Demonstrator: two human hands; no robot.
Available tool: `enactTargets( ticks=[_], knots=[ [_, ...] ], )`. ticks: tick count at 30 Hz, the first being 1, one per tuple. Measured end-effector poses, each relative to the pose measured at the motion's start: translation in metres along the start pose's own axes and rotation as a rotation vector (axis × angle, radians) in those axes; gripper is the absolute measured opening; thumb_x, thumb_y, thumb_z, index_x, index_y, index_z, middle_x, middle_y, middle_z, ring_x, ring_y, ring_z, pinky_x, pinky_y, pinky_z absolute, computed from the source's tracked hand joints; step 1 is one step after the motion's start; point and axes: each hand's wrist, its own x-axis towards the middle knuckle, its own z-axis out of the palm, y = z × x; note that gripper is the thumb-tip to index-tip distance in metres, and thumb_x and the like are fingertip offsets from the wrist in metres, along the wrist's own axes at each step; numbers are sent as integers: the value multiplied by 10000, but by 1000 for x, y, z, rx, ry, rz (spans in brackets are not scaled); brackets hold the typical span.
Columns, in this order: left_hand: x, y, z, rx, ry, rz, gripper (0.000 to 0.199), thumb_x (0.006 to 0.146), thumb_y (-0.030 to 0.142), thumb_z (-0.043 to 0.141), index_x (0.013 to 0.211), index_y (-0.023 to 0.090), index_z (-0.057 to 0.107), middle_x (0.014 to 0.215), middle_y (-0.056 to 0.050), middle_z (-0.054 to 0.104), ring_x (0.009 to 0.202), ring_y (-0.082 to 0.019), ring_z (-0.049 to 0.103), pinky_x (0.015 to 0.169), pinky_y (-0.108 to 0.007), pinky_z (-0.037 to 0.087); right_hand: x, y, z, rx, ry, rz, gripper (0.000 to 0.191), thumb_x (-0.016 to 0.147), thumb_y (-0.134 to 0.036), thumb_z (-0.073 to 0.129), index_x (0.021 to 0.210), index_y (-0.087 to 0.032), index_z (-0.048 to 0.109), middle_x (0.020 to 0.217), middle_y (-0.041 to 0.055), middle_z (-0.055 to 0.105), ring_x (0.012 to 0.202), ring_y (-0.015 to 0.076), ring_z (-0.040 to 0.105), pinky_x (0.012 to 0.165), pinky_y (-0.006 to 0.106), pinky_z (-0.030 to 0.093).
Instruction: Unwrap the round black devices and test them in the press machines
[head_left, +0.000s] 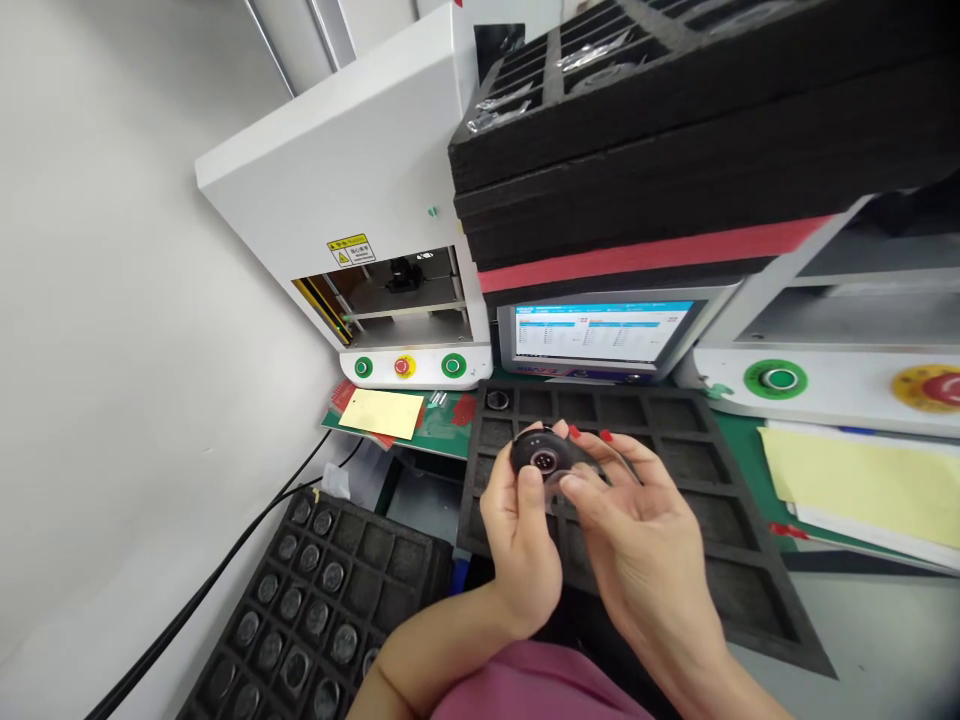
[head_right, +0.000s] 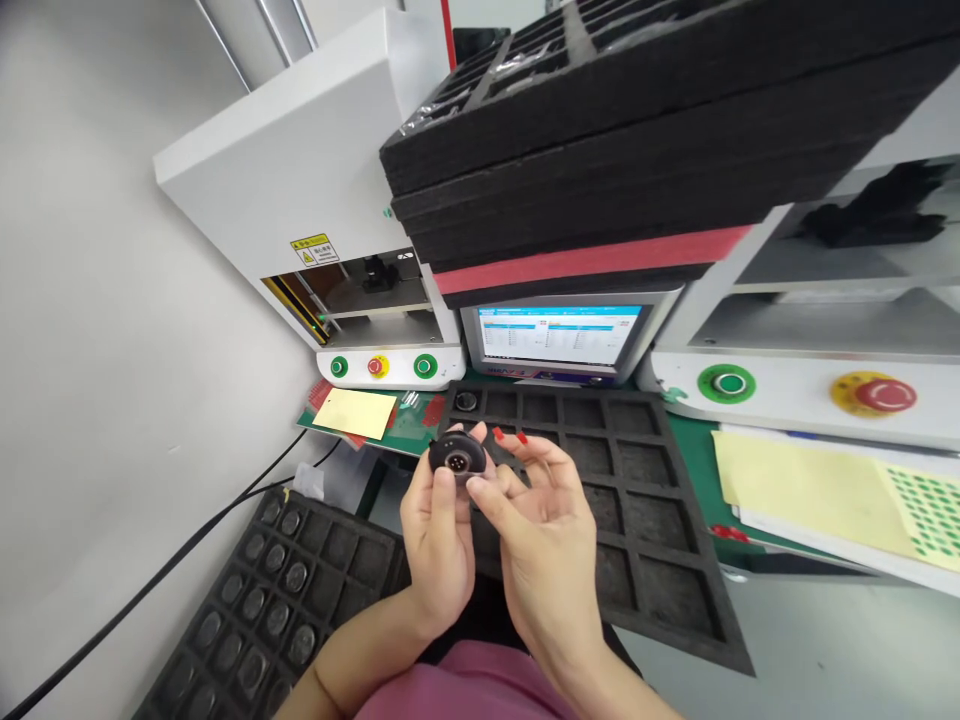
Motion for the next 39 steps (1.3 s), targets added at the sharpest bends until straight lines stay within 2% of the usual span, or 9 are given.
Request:
enactTargets(
  ticks=[3, 8, 15, 18, 22, 26, 29, 33, 39],
  knots=[
    [-1, 0, 0, 24, -22, -12, 416, 918, 499, 564, 1180, 189, 655, 1216, -119, 698, 1150, -247, 643, 998, -358, 508, 1, -1, 0, 19, 4, -12, 463, 569, -219, 888, 923, -255, 591, 1034, 37, 642, 880, 152, 689, 753, 265, 602],
    [-4, -2, -2, 38, -63, -17, 364, 932, 454, 565, 1185, 210, 658, 1223, -92, 695, 1161, -227, 633, 1036, -345, 480, -1, -5, 2, 33, 36, -59, 447, 583, -201, 884, 916, -257, 591, 996, 11, 632, 701, 78, 644, 694, 209, 592],
    [4, 4, 1, -36, -22, -109, 392, 873, 458, 655, 1159, 191, 669, 1215, -103, 700, 1127, -237, 654, 1003, -348, 505, -4, -7, 0, 65, 39, -2, 446, 572, -179, 891, 909, -251, 607, 979, 14, 638, 824, 112, 677, 735, 199, 589],
    [8, 7, 4, -94, 18, -167, 384, 827, 414, 719, 1124, 177, 661, 1213, -115, 702, 1090, -235, 677, 958, -332, 530, -4, -5, -1, 71, 37, 8, 435, 572, -175, 890, 898, -244, 610, 957, 9, 641, 756, 93, 668, 698, 185, 586],
    [6, 9, 5, -151, -8, -218, 365, 791, 344, 759, 1096, 175, 653, 1202, -114, 709, 1135, -249, 663, 965, -342, 532, -1, -5, 0, 55, 73, 19, 449, 551, -185, 895, 889, -229, 602, 948, 7, 640, 725, 91, 671, 675, 189, 586],
    [3, 10, 5, -213, -44, -204, 318, 850, 374, 663, 1074, 148, 679, 1192, -128, 712, 1160, -277, 650, 1008, -401, 512, 2, -5, 2, 42, 141, 10, 539, 483, -183, 913, 904, -222, 579, 956, 5, 639, 757, 116, 689, 660, 201, 587],
    [2, 10, 4, -255, -68, -168, 373, 883, 450, 595, 1080, 148, 691, 1185, -129, 714, 1170, -286, 642, 1040, -426, 490, 4, -3, 3, 48, 175, 29, 615, 443, -180, 918, 937, -222, 554, 976, 11, 638, 759, 119, 687, 668, 212, 589],
    [3, 7, 1, -171, -118, -123, 394, 845, 450, 679, 1122, 170, 680, 1222, -122, 696, 1194, -287, 624, 1065, -419, 471, 6, -3, 2, 40, 182, 50, 680, 416, -170, 912, 979, -224, 534, 1025, 32, 634, 770, 126, 685, 666, 220, 588],
    [2, 2, -3, -33, -66, -99, 319, 852, 407, 699, 1089, 194, 687, 1183, -98, 715, 1156, -252, 652, 1061, -406, 486, 7, -1, 1, 22, 164, 8, 671, 445, -155, 895, 995, -235, 518, 1078, 41, 607, 771, 138, 696, 638, 232, 599]
  ],
)
